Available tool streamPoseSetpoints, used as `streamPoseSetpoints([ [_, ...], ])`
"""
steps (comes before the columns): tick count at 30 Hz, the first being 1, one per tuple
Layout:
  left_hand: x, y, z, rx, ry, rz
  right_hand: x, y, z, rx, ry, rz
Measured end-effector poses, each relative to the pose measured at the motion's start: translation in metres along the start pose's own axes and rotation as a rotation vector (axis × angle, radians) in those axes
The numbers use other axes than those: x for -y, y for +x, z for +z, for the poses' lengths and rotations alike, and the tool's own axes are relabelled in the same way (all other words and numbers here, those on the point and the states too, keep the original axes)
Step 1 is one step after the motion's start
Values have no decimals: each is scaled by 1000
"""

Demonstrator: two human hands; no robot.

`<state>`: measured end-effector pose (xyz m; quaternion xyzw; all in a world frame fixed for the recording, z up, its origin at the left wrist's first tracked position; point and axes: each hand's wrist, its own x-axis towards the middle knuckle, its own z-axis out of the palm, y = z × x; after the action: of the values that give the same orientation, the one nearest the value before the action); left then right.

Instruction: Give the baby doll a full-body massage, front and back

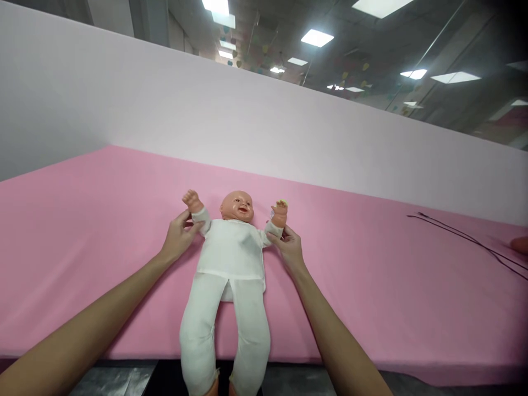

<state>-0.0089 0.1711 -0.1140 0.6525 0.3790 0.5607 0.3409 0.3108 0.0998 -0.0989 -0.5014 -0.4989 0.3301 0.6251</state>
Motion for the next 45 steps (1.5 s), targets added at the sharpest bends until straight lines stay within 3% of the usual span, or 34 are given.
streamPoseSetpoints([
  [6, -3, -8, 3, 270, 281, 477, 5, -11, 8, 304, -377, -340],
  [9, -3, -9, 4, 291, 321, 559, 3, -14, 11, 309, -424, -366],
  [12, -1, -8, 5, 201, 252, 346, -2, -11, 12, 186, -303, -220],
  [17, 3, -1, 0, -125, -32, -151, -14, 0, 4, -214, 68, 98],
  [19, 3, 1, -2, -150, -133, -235, -15, 2, 0, -287, 116, 173],
  [21, 2, 2, -2, -156, -154, -237, -13, 3, -1, -265, 147, 165],
  [25, -1, -1, 0, -129, -6, -31, -2, -1, 3, -77, 116, 15],
  [31, -4, -7, 1, 252, 302, 553, 2, -9, 9, 321, -210, -234],
  [34, -4, -7, 1, 321, 376, 664, 1, -11, 11, 360, -254, -254],
  [37, -2, -6, 3, 249, 338, 536, 0, -10, 12, 274, -160, -138],
  [42, 1, -1, 1, -85, 39, -27, -8, -1, 5, -112, 175, 104],
  [45, 8, 5, -5, -256, -156, -281, -11, 6, -5, -292, 214, 168],
])
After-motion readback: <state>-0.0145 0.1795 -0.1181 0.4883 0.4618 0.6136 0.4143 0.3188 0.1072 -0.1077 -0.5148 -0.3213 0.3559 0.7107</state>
